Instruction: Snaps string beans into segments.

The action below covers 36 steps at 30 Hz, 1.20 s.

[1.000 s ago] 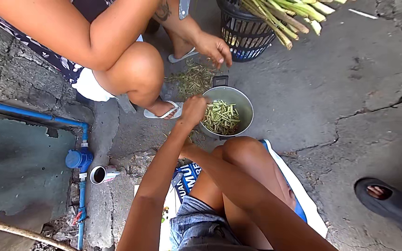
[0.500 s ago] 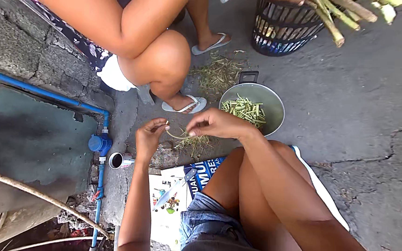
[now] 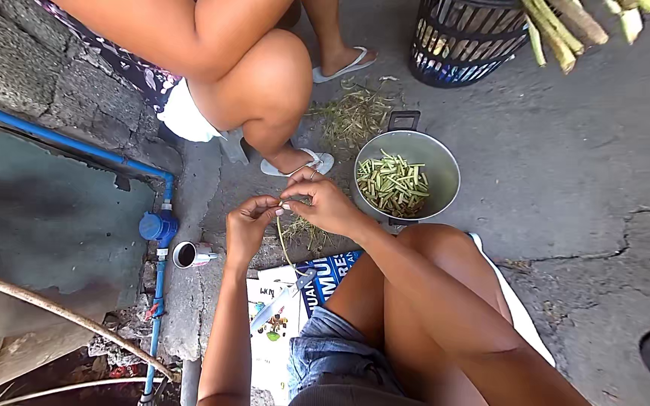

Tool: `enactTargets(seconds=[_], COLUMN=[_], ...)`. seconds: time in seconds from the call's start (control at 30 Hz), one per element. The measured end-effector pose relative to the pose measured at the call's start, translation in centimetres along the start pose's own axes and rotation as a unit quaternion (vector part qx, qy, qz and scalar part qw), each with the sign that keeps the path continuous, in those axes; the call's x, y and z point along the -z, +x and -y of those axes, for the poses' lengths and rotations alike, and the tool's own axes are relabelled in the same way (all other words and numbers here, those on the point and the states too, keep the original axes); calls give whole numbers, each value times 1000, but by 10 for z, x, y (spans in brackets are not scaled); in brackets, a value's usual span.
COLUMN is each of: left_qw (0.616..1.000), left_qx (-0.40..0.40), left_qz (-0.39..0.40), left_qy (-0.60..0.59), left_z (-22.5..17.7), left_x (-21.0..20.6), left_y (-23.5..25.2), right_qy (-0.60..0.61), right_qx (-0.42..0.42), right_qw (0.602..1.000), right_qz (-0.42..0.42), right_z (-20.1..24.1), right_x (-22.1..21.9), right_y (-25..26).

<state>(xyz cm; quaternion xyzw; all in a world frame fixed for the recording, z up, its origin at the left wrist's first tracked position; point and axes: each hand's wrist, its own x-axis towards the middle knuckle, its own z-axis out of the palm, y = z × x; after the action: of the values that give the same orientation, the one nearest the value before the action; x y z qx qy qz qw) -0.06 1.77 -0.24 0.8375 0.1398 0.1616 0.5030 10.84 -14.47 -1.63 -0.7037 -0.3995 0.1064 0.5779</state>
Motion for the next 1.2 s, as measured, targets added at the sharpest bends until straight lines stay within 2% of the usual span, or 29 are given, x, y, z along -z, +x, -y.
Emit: enactTargets(seconds=[0.27,0.47,0.57,0.83,1.2], left_qw=[1000,998,991,950,906], left_qx=[-6,-11,12,40,-52], left_qz=[-8,-20,-38,-108,-288], left_qy=[4,-65,-130,-290,-306], left_z=[-2,7,11,23,39], left_x=[-6,-11,-9,27,103], left_y=[0,0,-1,-9,-29], right_qy=[47,193,224,114,-2], right_qx=[-28,-95,-116,-183,-340], right_qw=[998,976,967,976,939], right_qz=[-6,-30,-23,-5,53], right_z=[-4,-10,-17,-45,-101], right_x=[1,-8,-13,-23,-37], right_y=[1,1,3,6,13])
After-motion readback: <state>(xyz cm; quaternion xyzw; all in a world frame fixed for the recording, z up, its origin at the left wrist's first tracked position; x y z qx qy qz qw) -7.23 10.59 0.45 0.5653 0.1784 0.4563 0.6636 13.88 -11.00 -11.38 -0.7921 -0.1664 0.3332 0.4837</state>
